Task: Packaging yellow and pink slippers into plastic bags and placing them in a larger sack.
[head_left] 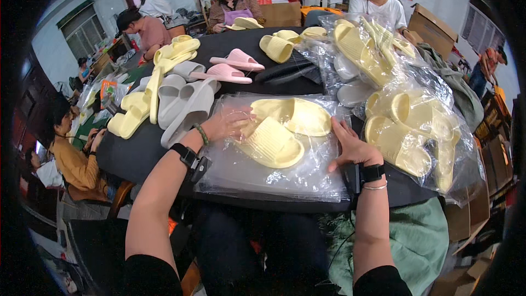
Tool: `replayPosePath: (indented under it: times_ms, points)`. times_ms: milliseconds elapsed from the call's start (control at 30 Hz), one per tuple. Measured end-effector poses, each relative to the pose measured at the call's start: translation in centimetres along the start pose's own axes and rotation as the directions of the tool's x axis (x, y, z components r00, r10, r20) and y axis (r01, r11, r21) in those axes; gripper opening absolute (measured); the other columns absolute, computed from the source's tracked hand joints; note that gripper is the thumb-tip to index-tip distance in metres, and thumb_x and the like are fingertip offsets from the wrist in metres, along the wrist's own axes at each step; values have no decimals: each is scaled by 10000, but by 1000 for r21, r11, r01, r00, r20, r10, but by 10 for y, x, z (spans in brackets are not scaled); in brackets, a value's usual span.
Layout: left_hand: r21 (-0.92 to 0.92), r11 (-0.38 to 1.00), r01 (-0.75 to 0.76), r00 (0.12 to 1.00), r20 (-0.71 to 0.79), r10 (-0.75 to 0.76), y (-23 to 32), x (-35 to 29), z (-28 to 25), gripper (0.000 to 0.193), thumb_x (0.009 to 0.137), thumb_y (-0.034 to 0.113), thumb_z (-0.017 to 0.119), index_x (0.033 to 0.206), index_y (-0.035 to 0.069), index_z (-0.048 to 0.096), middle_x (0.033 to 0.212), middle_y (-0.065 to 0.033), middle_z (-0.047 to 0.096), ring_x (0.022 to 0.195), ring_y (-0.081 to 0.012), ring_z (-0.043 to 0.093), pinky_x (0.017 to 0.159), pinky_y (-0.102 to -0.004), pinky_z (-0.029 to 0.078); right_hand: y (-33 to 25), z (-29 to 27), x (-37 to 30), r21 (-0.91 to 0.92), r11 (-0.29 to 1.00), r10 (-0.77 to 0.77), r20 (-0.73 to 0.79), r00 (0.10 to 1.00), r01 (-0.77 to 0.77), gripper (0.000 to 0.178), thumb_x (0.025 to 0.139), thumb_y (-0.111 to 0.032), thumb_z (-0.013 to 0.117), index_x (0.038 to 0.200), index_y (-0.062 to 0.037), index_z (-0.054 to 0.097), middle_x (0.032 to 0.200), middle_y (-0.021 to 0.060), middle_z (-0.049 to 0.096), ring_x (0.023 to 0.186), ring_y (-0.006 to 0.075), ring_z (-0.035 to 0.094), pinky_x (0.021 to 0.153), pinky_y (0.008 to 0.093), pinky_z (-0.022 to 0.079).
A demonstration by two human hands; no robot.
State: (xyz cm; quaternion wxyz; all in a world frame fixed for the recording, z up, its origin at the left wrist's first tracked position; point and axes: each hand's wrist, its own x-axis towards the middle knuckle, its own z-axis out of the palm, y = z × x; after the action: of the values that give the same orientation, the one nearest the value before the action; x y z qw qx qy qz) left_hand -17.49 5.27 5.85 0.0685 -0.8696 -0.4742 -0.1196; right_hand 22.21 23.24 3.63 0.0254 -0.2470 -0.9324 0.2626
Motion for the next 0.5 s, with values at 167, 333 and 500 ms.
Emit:
replayPosePath:
  times_ms: [167,333,500]
  points:
    - [200,980,21,986,158,-53,2,29,14,717,805,293,675,1461,166,416,1463,-104,459,1335,-287,417,1068,-456,353,4,-4,-4,-33,997,65,2,998,-65,1483,444,-427,932,1540,-7,25,1594,239,135,1495,361,70,1217,380,127]
    - [-174,977,127,988,109,-109,-5,49,41,677,822,277,629,1456,161,424,1473,-126,444,1332,-302,415,1124,-453,310,7,-2,1,-33,999,-10,3,1000,10,1507,431,-478,916,1531,20,13,1590,256,126,1499,352,48,1220,378,92]
    - [-69,997,-24,995,99,31,-4,83,50,567,856,408,616,1350,137,544,1428,-184,485,1350,-332,416,1128,-453,305,8,1,0,-9,1000,5,-4,1000,-5,1518,428,-502,914,1529,29,13,1592,257,118,1500,355,28,1217,384,76]
